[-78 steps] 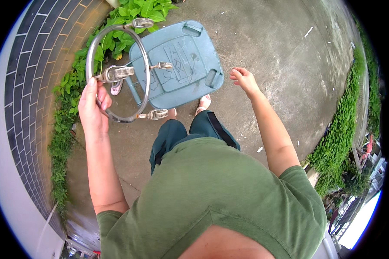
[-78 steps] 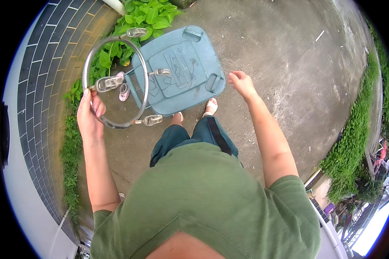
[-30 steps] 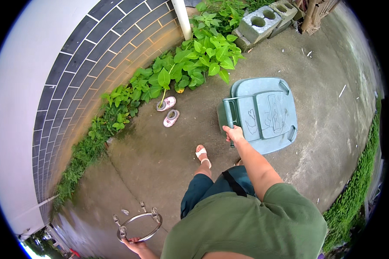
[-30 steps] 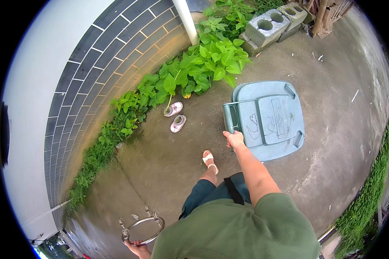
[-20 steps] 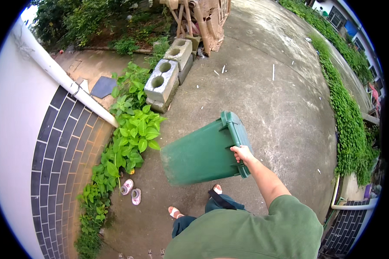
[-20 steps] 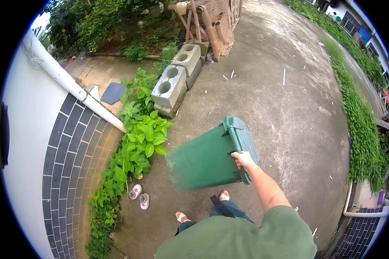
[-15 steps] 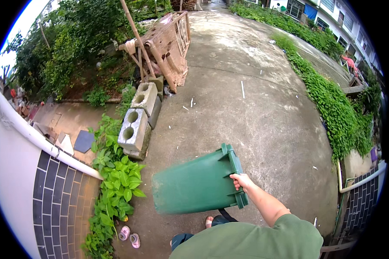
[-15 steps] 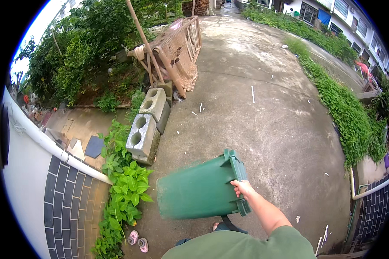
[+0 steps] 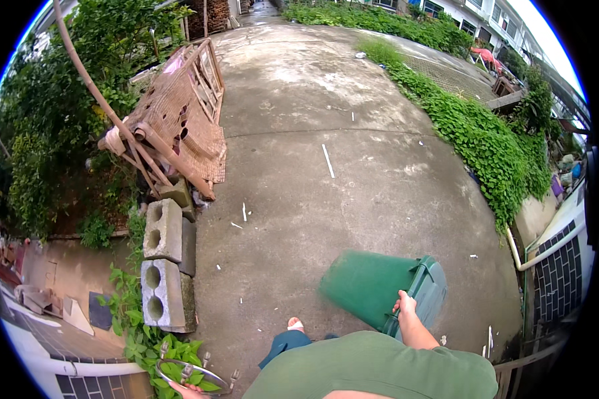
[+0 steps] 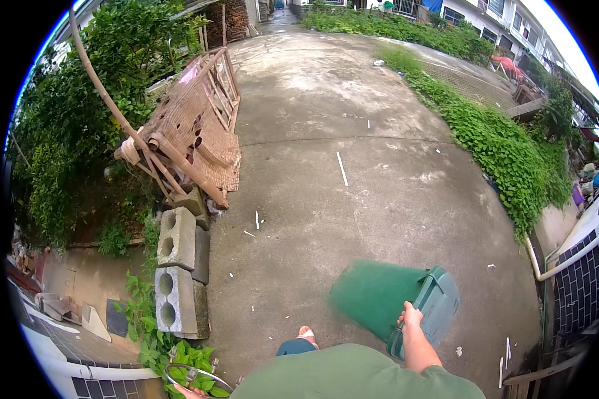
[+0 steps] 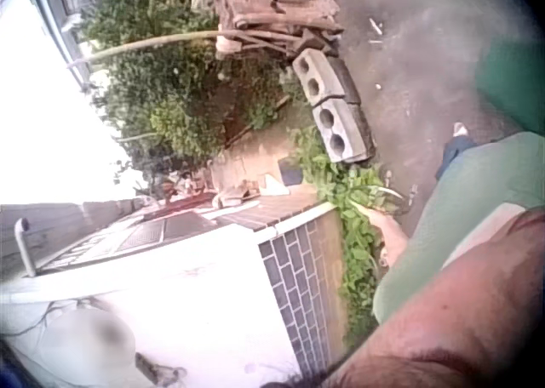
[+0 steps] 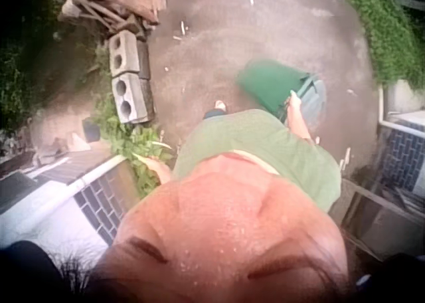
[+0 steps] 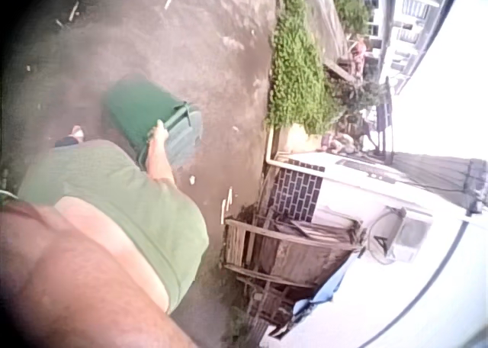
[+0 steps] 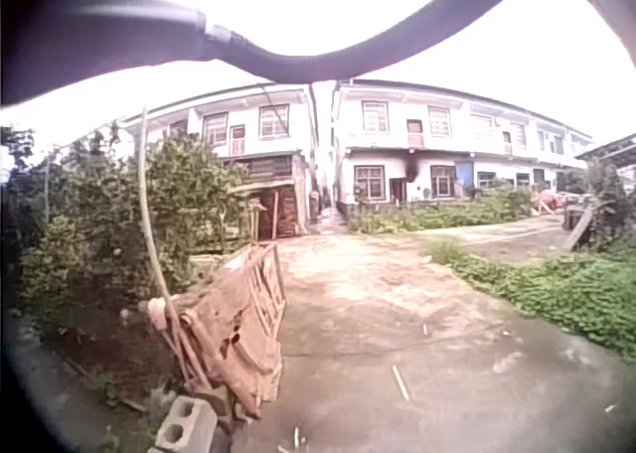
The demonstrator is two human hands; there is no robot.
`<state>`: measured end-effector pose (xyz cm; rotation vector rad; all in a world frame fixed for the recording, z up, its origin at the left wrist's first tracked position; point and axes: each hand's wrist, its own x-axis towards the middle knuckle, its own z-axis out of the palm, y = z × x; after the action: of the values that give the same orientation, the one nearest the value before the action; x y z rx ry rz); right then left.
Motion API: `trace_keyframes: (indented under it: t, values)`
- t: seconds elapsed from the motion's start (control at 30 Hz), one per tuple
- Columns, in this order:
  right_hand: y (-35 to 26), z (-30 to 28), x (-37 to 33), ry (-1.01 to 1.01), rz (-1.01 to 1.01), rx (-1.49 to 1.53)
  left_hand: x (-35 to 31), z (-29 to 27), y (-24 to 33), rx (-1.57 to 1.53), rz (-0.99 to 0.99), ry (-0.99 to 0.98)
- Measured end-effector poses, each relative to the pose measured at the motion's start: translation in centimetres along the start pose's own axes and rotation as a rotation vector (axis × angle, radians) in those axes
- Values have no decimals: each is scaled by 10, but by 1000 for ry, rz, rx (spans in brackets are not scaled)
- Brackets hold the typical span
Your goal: The person assembles a metal pot stand by attaching three small metal feet to a circular metal ring. After securing the feet, the person picks up a green plastic stool and walks along a narrow outdoor alleyway, carrying both items.
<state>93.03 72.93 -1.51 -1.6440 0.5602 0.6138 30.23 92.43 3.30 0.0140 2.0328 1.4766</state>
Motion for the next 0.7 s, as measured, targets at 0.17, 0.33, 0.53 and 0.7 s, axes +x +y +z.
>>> trace_keyframes:
  t: [0.17, 0.33, 0.53, 0.7]
  values:
    - [-98, 7, 57, 396, -57, 222, -84, 234, 39, 146, -39, -253]
    - [-152, 50, 121, 709, -25, 421, -113, 430, 47, 256, -72, -227]
    - [-268, 197, 217, 941, -14, 576, -158, 615, 33, 255, -52, -116]
    - [-374, 308, 267, 918, -142, 722, -209, 805, 59, 346, -10, -177]
